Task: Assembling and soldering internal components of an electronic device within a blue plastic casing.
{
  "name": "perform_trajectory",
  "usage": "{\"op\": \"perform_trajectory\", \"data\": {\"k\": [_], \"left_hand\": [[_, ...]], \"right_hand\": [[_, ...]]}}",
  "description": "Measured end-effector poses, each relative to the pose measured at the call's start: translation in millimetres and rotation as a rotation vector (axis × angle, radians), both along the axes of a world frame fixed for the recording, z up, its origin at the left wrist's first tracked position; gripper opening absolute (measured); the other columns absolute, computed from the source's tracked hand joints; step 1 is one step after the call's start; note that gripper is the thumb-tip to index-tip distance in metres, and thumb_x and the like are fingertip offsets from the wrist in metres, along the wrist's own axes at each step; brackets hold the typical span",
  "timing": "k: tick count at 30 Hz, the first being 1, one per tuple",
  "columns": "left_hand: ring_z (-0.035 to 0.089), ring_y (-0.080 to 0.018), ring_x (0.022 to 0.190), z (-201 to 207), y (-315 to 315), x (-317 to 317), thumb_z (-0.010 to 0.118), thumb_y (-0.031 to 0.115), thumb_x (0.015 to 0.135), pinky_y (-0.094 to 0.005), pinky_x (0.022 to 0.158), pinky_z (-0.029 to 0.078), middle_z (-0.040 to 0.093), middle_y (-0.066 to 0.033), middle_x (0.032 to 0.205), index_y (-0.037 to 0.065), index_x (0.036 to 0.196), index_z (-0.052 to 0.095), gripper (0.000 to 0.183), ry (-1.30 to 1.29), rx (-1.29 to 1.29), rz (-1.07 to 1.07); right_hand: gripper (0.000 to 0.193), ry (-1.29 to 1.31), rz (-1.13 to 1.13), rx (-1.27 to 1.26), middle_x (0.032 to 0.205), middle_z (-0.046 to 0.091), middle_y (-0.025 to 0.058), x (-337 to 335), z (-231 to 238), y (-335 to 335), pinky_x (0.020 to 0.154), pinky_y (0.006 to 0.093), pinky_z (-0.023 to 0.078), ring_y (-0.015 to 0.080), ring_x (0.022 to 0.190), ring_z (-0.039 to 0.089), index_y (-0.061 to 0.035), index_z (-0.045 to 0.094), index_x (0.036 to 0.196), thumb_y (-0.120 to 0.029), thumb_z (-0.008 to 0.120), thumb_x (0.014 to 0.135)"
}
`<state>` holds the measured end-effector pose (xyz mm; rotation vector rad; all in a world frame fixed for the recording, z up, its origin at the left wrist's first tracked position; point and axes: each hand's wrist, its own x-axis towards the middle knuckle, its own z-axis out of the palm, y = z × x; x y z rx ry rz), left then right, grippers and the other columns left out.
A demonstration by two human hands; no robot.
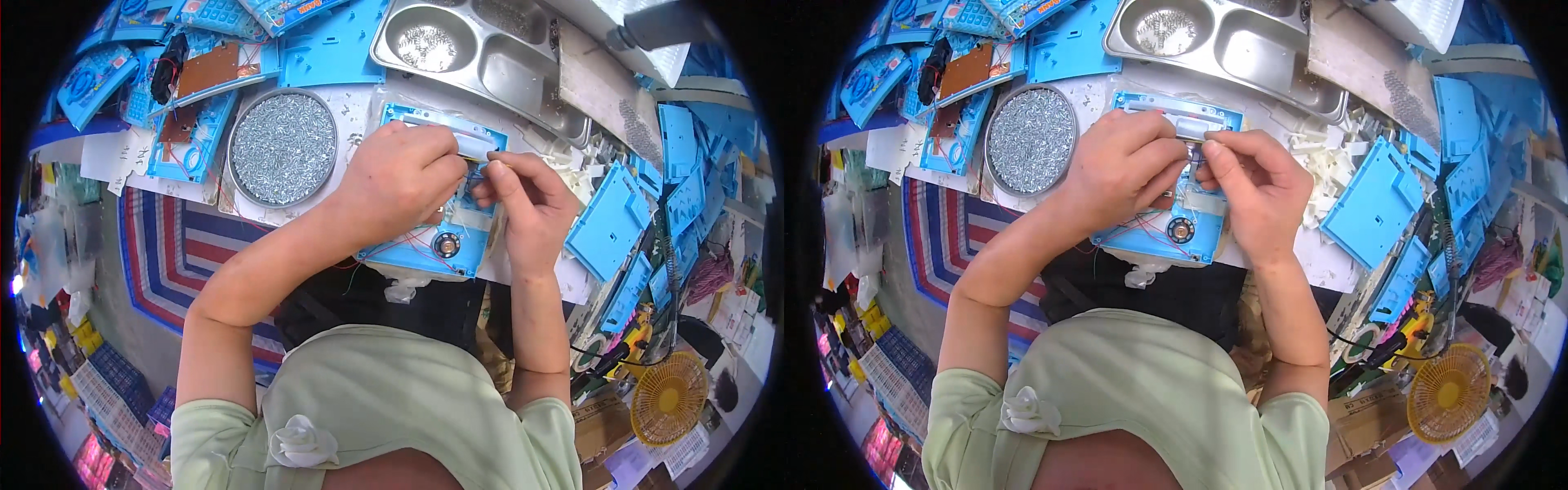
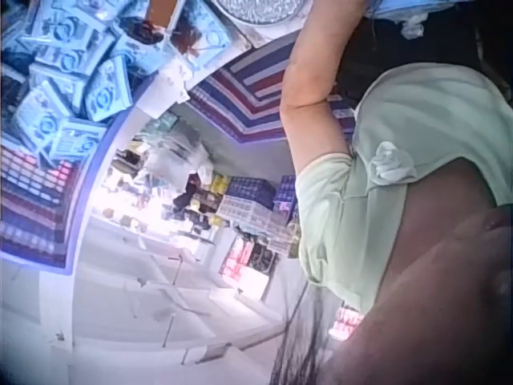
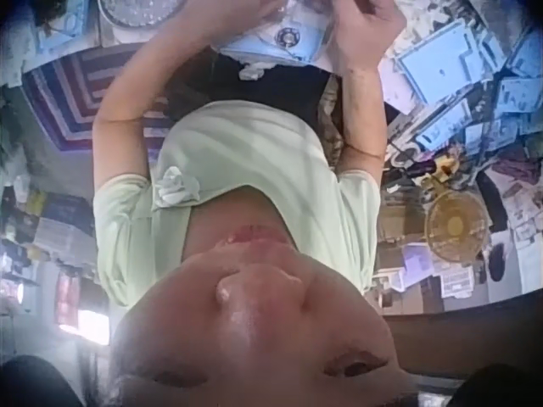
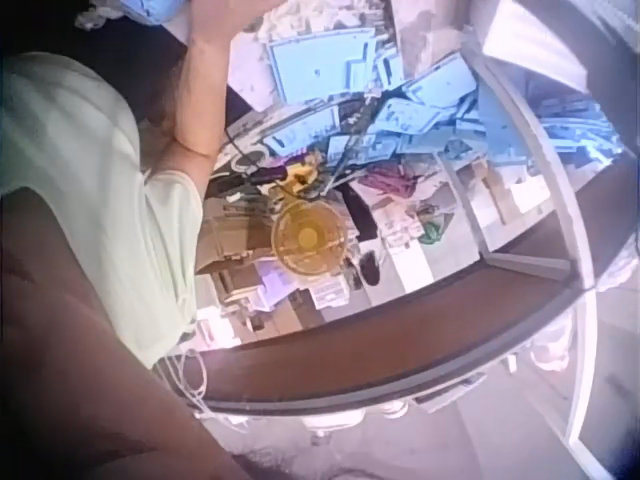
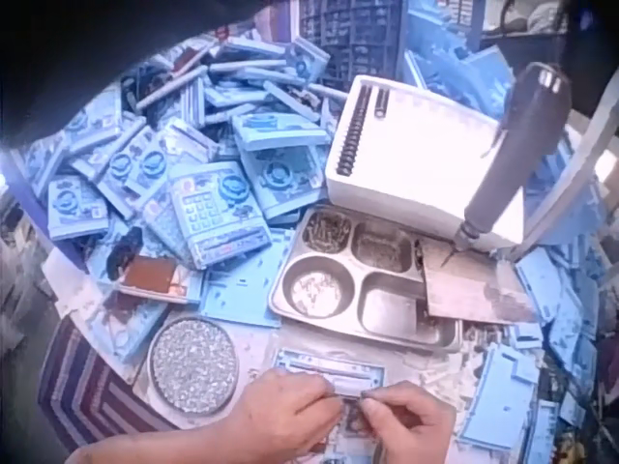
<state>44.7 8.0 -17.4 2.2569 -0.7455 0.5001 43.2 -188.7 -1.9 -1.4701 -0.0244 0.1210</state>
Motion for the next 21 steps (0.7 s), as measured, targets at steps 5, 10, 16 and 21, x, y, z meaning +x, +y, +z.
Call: {"op": "perform_trajectory", "data": {"k": [5,10,16,21], "left_hand": [[0.063,-0.0260,0.083,-8,23,-8,0.076,0.003,0.077,-0.0403,0.077,0.047,0.063,-0.0061,0.090,0.007,0.095,0.068,0.020,0.099,-0.081,0.202],[0.067,-0.0289,0.089,16,-1,-25,0.074,0.001,0.081,-0.0379,0.083,0.053,0.068,-0.0119,0.097,0.004,0.111,0.067,0.031,-0.060,-0.189,0.292],[0.071,-0.0346,0.090,9,-2,-19,0.071,-0.002,0.085,-0.0393,0.079,0.057,0.072,-0.0156,0.105,0.003,0.111,0.069,0.027,0.247,-0.203,-0.015],[0.071,-0.0294,0.084,15,-2,-7,0.072,-0.001,0.085,-0.0371,0.073,0.056,0.071,-0.0129,0.093,0.002,0.101,0.074,0.016,0.395,-0.255,-0.056]], "right_hand": [[0.012,-0.050,-0.007,-0.036,0.090,0.073,0.0103,0,-7,-8,0.064,0.0266,0.057,0.0153,0.075,0.070,0.0054,0.072,0.103,0.002,0.074,0.091],[0.021,-0.803,0.141,-0.482,0.086,0.072,0.0128,-2,-5,-9,0.060,0.0296,0.054,0.0204,0.071,0.070,0.0001,0.073,0.098,0.006,0.080,0.079],[0.022,-0.826,0.160,-0.461,0.086,0.072,0.0118,0,-4,-4,0.060,0.0307,0.054,0.0235,0.070,0.069,-0.0029,0.075,0.095,0.004,0.082,0.075],[0.020,-0.538,0.124,-0.362,0.092,0.073,0.0125,1,-8,-12,0.067,0.0296,0.056,0.0193,0.078,0.071,-0.0009,0.075,0.097,0.006,0.080,0.079]]}}
